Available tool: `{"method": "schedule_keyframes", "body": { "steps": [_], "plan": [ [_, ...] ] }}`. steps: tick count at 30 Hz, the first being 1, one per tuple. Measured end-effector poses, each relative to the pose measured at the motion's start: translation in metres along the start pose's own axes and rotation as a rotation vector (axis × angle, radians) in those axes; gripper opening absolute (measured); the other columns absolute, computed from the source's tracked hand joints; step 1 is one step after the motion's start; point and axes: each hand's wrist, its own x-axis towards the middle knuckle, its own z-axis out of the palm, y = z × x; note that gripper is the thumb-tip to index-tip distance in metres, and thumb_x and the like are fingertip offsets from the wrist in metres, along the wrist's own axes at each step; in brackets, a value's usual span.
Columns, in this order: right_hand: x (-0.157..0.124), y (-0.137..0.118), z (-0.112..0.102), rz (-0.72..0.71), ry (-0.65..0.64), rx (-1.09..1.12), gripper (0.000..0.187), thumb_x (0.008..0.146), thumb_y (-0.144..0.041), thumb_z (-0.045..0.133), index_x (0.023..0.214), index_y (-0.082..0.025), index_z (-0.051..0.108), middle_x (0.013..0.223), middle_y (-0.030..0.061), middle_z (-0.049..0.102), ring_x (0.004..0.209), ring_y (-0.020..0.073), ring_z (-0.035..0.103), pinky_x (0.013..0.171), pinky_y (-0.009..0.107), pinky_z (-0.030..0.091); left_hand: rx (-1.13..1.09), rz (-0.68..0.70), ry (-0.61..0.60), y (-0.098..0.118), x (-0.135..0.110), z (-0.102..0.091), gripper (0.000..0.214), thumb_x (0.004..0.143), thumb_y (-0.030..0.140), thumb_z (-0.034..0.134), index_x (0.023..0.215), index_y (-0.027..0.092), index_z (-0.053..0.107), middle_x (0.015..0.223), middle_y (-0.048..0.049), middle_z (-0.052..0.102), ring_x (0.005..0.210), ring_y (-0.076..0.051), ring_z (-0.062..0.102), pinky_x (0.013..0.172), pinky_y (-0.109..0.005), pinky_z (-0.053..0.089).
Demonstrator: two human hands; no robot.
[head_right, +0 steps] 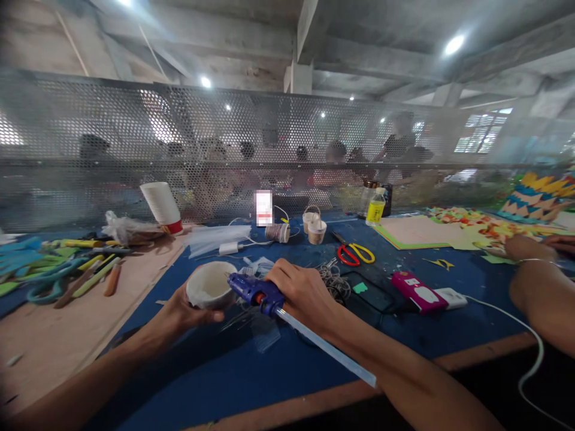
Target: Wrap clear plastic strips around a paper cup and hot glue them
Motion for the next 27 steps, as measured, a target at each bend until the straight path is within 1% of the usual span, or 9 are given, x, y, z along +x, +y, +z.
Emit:
{"method": "schedule_keyframes", "body": {
  "steps": [2,4,8,11,14,17,22,27],
  "plan": [
    [0.000,0.000,0.000,0.027,-0.004,-0.007,0.014,0.099,-0.030,0.051,0.101,-0.018,0.059,0.098,0.0062,0.063,0.084,0.0161,0.062,0.069,0.025,0.042,0.040,0.034,0.045,-0.004,0.001,0.000,0.089,0.053,0.031,0.093,0.132,0.025,0.053,0.120,-0.0097,0.069,0.105,-0.027,0.066,0.093,-0.038,0.053],
    [0.001,0.000,0.000,0.050,-0.009,-0.020,0.015,0.100,-0.030,0.050,0.100,-0.018,0.059,0.098,0.0059,0.063,0.082,0.0155,0.062,0.068,0.024,0.041,0.113,0.067,0.094,-0.005,0.002,0.001,0.086,0.054,0.031,0.092,0.130,0.025,0.053,0.120,-0.0086,0.068,0.109,-0.027,0.065,0.096,-0.037,0.052],
    [0.001,0.000,0.001,0.047,-0.062,-0.056,0.016,0.099,-0.031,0.053,0.101,-0.017,0.060,0.098,0.0058,0.062,0.080,0.0156,0.061,0.065,0.025,0.039,0.260,0.127,0.151,-0.001,-0.001,0.002,0.079,0.062,0.034,0.089,0.129,0.025,0.050,0.120,-0.0074,0.067,0.111,-0.026,0.064,0.099,-0.036,0.051],
    [0.000,0.001,0.003,0.042,-0.109,-0.076,0.017,0.099,-0.032,0.054,0.102,-0.017,0.060,0.098,0.0052,0.061,0.080,0.0156,0.060,0.065,0.025,0.039,0.357,0.200,0.151,-0.001,-0.004,0.003,0.075,0.066,0.036,0.086,0.131,0.026,0.048,0.123,-0.0071,0.065,0.113,-0.026,0.063,0.100,-0.038,0.050],
    [0.000,0.003,0.005,0.042,-0.117,-0.098,0.017,0.101,-0.032,0.051,0.100,-0.018,0.059,0.097,0.0045,0.061,0.080,0.0155,0.060,0.065,0.026,0.037,0.461,0.273,0.142,-0.002,-0.006,0.004,0.072,0.069,0.036,0.084,0.131,0.028,0.049,0.125,-0.0060,0.065,0.114,-0.026,0.062,0.100,-0.040,0.050],
    [-0.001,0.005,0.009,0.027,-0.124,-0.136,0.015,0.101,-0.031,0.050,0.100,-0.018,0.057,0.099,0.0045,0.061,0.081,0.0159,0.060,0.063,0.026,0.036,0.535,0.311,0.134,0.000,-0.008,0.005,0.071,0.072,0.037,0.082,0.133,0.029,0.047,0.128,-0.0066,0.063,0.115,-0.027,0.062,0.101,-0.043,0.049],
    [-0.001,0.006,0.013,0.008,-0.144,-0.216,0.011,0.097,-0.027,0.056,0.102,-0.017,0.057,0.102,0.0052,0.062,0.083,0.0171,0.061,0.062,0.027,0.034,0.627,0.328,0.134,0.002,-0.009,0.006,0.070,0.075,0.038,0.080,0.135,0.028,0.046,0.128,-0.0084,0.062,0.115,-0.029,0.062,0.100,-0.047,0.050],
    [0.000,-0.001,0.006,0.001,-0.170,-0.284,0.012,0.097,-0.028,0.058,0.098,-0.017,0.056,0.103,0.0066,0.062,0.082,0.0174,0.059,0.063,0.028,0.035,0.638,0.302,0.134,0.002,-0.010,0.006,0.071,0.073,0.038,0.081,0.134,0.028,0.046,0.126,-0.0084,0.063,0.113,-0.028,0.063,0.098,-0.044,0.050]
  ]
}}
